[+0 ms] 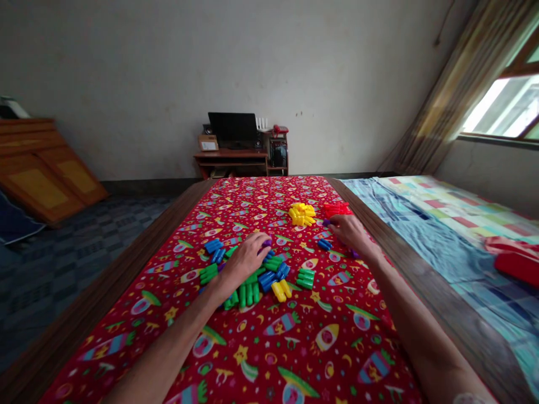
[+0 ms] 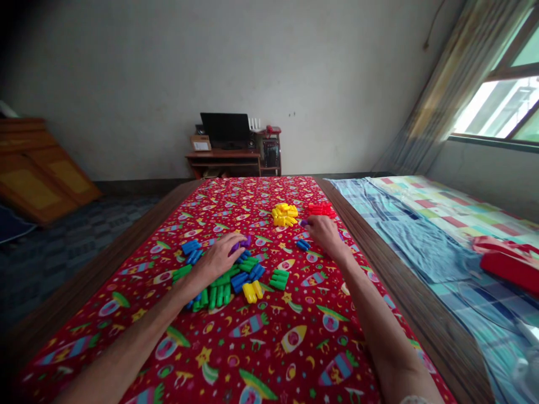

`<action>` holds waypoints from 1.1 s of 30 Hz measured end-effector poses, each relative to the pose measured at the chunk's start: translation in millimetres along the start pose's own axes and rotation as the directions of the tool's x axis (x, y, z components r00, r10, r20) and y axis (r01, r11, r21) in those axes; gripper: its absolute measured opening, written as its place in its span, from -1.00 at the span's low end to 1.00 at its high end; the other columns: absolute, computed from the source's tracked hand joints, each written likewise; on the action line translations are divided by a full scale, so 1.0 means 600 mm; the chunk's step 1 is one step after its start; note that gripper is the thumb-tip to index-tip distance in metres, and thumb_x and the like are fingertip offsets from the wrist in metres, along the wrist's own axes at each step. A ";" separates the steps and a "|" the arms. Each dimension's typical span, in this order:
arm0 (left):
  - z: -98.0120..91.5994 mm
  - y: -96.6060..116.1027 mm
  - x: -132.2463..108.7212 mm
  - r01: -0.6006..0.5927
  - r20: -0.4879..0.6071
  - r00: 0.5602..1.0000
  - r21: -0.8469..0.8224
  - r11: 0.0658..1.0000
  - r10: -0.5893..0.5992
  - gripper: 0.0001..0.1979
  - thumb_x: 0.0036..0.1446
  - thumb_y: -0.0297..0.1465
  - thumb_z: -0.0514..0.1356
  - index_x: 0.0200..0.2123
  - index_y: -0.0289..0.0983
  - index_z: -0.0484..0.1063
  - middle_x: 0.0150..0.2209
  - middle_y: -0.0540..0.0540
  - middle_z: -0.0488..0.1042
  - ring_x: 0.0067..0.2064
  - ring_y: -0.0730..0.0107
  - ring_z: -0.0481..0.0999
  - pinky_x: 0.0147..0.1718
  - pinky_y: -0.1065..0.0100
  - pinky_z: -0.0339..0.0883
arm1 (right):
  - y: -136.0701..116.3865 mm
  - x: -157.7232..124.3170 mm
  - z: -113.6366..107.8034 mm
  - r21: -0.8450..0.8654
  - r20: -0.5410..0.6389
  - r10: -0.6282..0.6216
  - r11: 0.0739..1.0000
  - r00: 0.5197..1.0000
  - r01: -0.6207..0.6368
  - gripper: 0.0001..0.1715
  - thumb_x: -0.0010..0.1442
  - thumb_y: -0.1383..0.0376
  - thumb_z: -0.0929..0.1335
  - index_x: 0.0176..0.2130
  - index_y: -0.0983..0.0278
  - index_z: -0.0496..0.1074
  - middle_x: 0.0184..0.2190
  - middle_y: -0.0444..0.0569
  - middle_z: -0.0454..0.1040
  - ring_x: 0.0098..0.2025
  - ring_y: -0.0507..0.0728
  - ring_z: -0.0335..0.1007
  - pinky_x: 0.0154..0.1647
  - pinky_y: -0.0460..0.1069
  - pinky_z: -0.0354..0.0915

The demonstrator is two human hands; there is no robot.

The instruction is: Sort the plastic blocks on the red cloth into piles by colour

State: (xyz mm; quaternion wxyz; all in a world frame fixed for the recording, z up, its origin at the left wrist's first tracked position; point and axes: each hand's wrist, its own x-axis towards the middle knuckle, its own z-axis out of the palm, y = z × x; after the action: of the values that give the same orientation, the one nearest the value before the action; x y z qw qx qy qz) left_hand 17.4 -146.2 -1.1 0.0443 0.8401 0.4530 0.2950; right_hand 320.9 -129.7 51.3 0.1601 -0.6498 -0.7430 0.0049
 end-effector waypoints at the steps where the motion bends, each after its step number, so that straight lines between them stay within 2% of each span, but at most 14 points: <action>1: 0.003 -0.011 -0.002 -0.006 0.012 1.000 0.021 1.000 0.005 -0.72 0.21 -0.38 0.08 -0.03 -0.28 0.42 0.03 -0.22 0.46 0.11 0.17 0.41 0.13 0.13 0.27 | 0.018 0.001 -0.009 -0.083 0.007 0.094 0.992 0.996 -0.093 -0.70 0.23 0.30 0.25 -0.22 0.30 0.55 -0.30 0.08 0.55 -0.28 0.12 0.42 -0.38 -0.08 0.12; 3: 0.013 -0.030 -0.006 0.007 0.058 0.998 0.052 0.999 -0.010 -0.63 0.21 -0.36 0.07 0.06 -0.29 0.38 0.14 -0.23 0.39 0.21 0.15 0.31 0.20 0.08 0.18 | 0.046 0.002 -0.018 -0.205 0.017 0.224 0.955 0.974 -0.216 -0.68 0.21 0.31 0.24 -0.17 0.28 0.55 -0.21 0.11 0.55 -0.19 0.17 0.44 -0.35 -0.07 0.15; 6: 0.025 -0.049 -0.010 0.031 0.145 0.989 0.076 0.997 -0.042 -0.61 0.24 -0.34 0.02 0.09 -0.28 0.38 0.15 -0.22 0.39 0.21 0.16 0.31 0.20 0.08 0.17 | 0.069 0.000 -0.015 -0.258 0.076 0.271 0.935 0.960 -0.243 -0.66 0.18 0.31 0.28 -0.08 0.25 0.53 -0.10 0.11 0.52 -0.07 0.22 0.42 -0.28 -0.05 0.20; 10: 0.029 -0.055 -0.009 0.057 0.147 0.987 0.049 0.997 -0.063 -0.67 0.24 -0.36 0.01 0.01 -0.29 0.42 0.00 -0.21 0.49 0.07 0.18 0.44 0.12 0.15 0.26 | 0.068 -0.002 -0.007 -0.256 0.121 0.239 0.945 0.963 -0.203 -0.67 0.19 0.27 0.29 -0.08 0.27 0.52 -0.08 0.13 0.50 -0.03 0.23 0.40 -0.24 -0.03 0.23; 13: 0.027 -0.056 -0.005 0.121 0.130 0.984 0.004 0.993 -0.121 -0.77 0.19 -0.45 0.06 -0.12 -0.26 0.44 -0.14 -0.16 0.53 -0.06 0.23 0.51 -0.01 0.23 0.35 | 0.048 -0.003 -0.009 -0.244 0.067 0.189 0.955 0.980 -0.167 -0.66 0.26 0.25 0.23 -0.12 0.29 0.53 -0.16 0.15 0.53 -0.12 0.22 0.44 -0.30 -0.04 0.20; 15: 0.024 -0.057 -0.004 0.161 0.144 0.977 -0.017 0.987 -0.157 -0.79 0.13 -0.51 0.08 -0.19 -0.23 0.43 -0.20 -0.13 0.54 -0.11 0.25 0.52 -0.07 0.26 0.38 | 0.027 -0.005 -0.010 -0.208 0.035 0.110 0.973 0.993 -0.101 -0.64 0.28 0.25 0.21 -0.14 0.30 0.53 -0.24 0.14 0.54 -0.21 0.18 0.45 -0.35 -0.05 0.16; 17: 0.021 -0.059 -0.005 0.197 0.162 0.968 -0.015 0.980 -0.192 -0.76 0.07 -0.54 0.13 -0.17 -0.23 0.42 -0.18 -0.13 0.53 -0.12 0.25 0.53 -0.09 0.27 0.38 | 0.001 -0.007 -0.006 -0.143 0.035 -0.008 0.990 0.999 0.012 -0.65 0.30 0.25 0.20 -0.17 0.32 0.53 -0.33 0.11 0.54 -0.31 0.13 0.43 -0.39 -0.07 0.11; 20: 0.013 -0.060 -0.005 0.244 0.154 0.957 0.023 0.970 -0.244 -0.63 -0.03 -0.54 0.23 -0.09 -0.25 0.40 -0.10 -0.17 0.51 -0.06 0.20 0.52 -0.04 0.24 0.36 | -0.036 -0.015 0.012 -0.041 0.070 -0.185 0.981 0.980 0.188 -0.68 0.29 0.29 0.21 -0.25 0.32 0.53 -0.44 0.04 0.52 -0.43 0.06 0.36 -0.44 -0.08 0.05; 23: 0.002 -0.053 0.001 0.334 0.099 0.937 0.017 0.942 -0.334 -0.65 -0.08 -0.56 0.25 -0.15 -0.23 0.43 -0.27 -0.10 0.55 -0.14 0.18 0.55 -0.08 0.22 0.38 | -0.061 -0.028 0.036 0.058 0.069 -0.337 0.941 0.939 0.333 -0.70 0.27 0.32 0.23 -0.33 0.33 0.52 -0.53 -0.01 0.47 -0.53 0.01 0.26 -0.48 -0.08 0.00; 25: -0.005 -0.043 0.008 0.379 0.052 0.926 -0.109 0.919 -0.375 -0.71 -0.07 -0.51 0.26 -0.20 -0.23 0.43 -0.40 -0.03 0.53 -0.28 0.23 0.57 -0.21 0.27 0.42 | -0.074 -0.040 0.052 0.158 -0.025 -0.425 0.892 0.905 0.424 -0.72 0.27 0.28 0.24 -0.27 0.33 0.51 -0.52 -0.01 0.48 -0.50 0.01 0.27 -0.45 -0.09 0.04; 27: -0.009 -0.026 0.013 0.361 0.002 0.925 -0.310 0.879 -0.379 -0.76 -0.03 -0.40 0.27 -0.22 -0.25 0.42 -0.44 -0.01 0.51 -0.36 0.29 0.56 -0.32 0.33 0.43 | -0.089 -0.052 0.065 0.290 -0.130 -0.473 0.822 0.871 0.490 -0.68 0.29 0.20 0.26 -0.14 0.33 0.49 -0.45 0.00 0.51 -0.43 0.03 0.32 -0.38 -0.09 0.13; 28: -0.010 -0.015 0.015 0.336 -0.031 0.925 -0.400 0.853 -0.379 -0.77 -0.01 -0.34 0.27 -0.24 -0.25 0.41 -0.44 -0.01 0.51 -0.38 0.31 0.55 -0.36 0.36 0.42 | -0.098 -0.057 0.070 0.368 -0.141 -0.482 0.785 0.865 0.498 -0.64 0.29 0.15 0.26 -0.08 0.32 0.48 -0.42 0.00 0.52 -0.41 0.04 0.35 -0.35 -0.09 0.16; 30: -0.010 0.011 0.014 0.275 -0.099 0.923 -0.505 0.818 -0.372 -0.77 0.02 -0.26 0.25 -0.27 -0.26 0.40 -0.44 -0.01 0.50 -0.39 0.35 0.55 -0.40 0.40 0.42 | -0.120 -0.064 0.079 0.548 -0.061 -0.489 0.712 0.870 0.439 -0.55 0.29 0.08 0.25 0.00 0.31 0.44 -0.41 -0.01 0.53 -0.42 0.05 0.37 -0.38 -0.09 0.20; 33: -0.006 0.055 0.007 0.191 -0.169 0.934 -0.508 0.840 -0.314 -0.76 0.08 -0.22 0.21 -0.25 -0.25 0.41 -0.40 -0.01 0.50 -0.36 0.37 0.54 -0.37 0.41 0.43 | -0.149 -0.066 0.086 0.767 0.111 -0.473 0.600 0.874 0.227 -0.52 0.27 0.05 0.25 -0.03 0.32 0.45 -0.45 -0.06 0.53 -0.48 0.04 0.39 -0.47 -0.12 0.20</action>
State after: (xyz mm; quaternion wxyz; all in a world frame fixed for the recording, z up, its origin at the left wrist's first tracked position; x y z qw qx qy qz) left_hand 41.4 -162.7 15.1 0.2349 0.6914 0.4742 0.4918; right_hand 226.2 -171.5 12.2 0.2885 -0.3602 -0.8063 0.3700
